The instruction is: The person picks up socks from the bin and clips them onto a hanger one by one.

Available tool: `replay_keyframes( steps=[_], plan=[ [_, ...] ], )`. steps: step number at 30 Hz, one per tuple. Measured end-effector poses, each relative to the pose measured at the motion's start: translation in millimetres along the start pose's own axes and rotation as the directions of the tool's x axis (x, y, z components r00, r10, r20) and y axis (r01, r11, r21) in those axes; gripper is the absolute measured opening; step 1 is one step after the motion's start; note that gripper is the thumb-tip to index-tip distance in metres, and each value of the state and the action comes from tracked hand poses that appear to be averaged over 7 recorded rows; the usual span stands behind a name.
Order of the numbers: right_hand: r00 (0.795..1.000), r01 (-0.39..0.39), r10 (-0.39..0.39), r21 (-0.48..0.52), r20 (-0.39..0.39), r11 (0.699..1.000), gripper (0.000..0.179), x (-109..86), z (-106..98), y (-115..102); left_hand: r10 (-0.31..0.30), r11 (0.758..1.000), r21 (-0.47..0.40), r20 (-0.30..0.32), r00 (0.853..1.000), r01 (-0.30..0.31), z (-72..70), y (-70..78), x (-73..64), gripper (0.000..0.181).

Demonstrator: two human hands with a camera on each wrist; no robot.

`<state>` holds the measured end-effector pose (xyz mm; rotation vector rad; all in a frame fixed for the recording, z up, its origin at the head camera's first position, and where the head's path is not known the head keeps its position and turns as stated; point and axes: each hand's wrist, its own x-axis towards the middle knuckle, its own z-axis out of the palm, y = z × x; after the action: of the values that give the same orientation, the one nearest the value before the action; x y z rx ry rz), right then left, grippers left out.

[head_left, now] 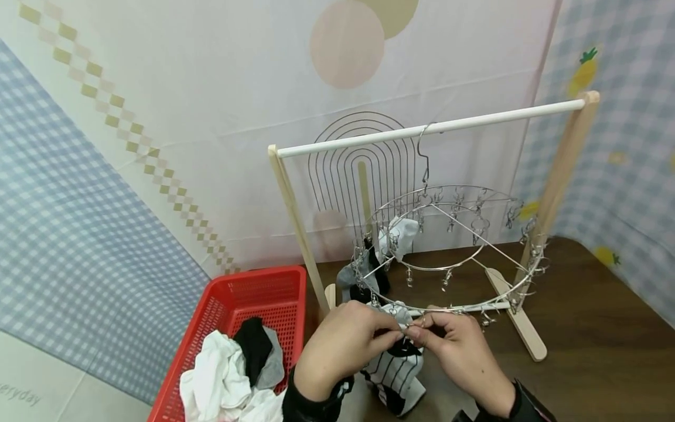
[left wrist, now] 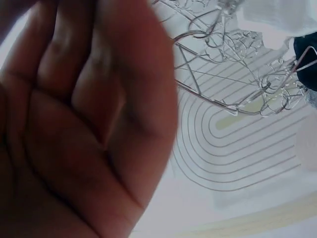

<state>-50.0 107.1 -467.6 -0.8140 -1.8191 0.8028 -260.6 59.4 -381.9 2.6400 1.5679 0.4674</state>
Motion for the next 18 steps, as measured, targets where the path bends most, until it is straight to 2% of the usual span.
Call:
replay_keyframes(
  steps=[3,5,8,11,18],
  plan=[
    [0.999,-0.007,0.007,-0.01,-0.033,1.0,0.018,-1.6,4,-1,-0.012,0.999,0.039,-0.059,0.998,0.014,0.5,0.9,-0.5,0.009],
    [0.999,-0.002,0.001,-0.01,-0.047,1.0,0.017,-2.4,6,-3,-0.027,0.998,0.057,-0.075,0.997,0.031,-0.7,3.0,-1.3,0.009],
    [0.999,-0.025,0.025,-0.001,-0.031,1.0,0.015,-3.3,9,-6,-0.044,0.996,0.077,-0.084,0.995,0.051,-2.5,5.2,-3.8,0.008],
    [0.998,-0.062,0.062,-0.001,-0.023,0.998,0.014,-3.0,9,-9,-0.032,0.996,0.08,-0.093,0.995,0.039,-3.5,6.7,-5.2,0.011],
    [0.988,-0.113,0.116,0.041,-0.1,0.993,0.016,-4.5,8,-12,-0.033,0.992,0.119,-0.086,0.996,0.043,0.5,10.5,-2.7,0.007]
  ],
)
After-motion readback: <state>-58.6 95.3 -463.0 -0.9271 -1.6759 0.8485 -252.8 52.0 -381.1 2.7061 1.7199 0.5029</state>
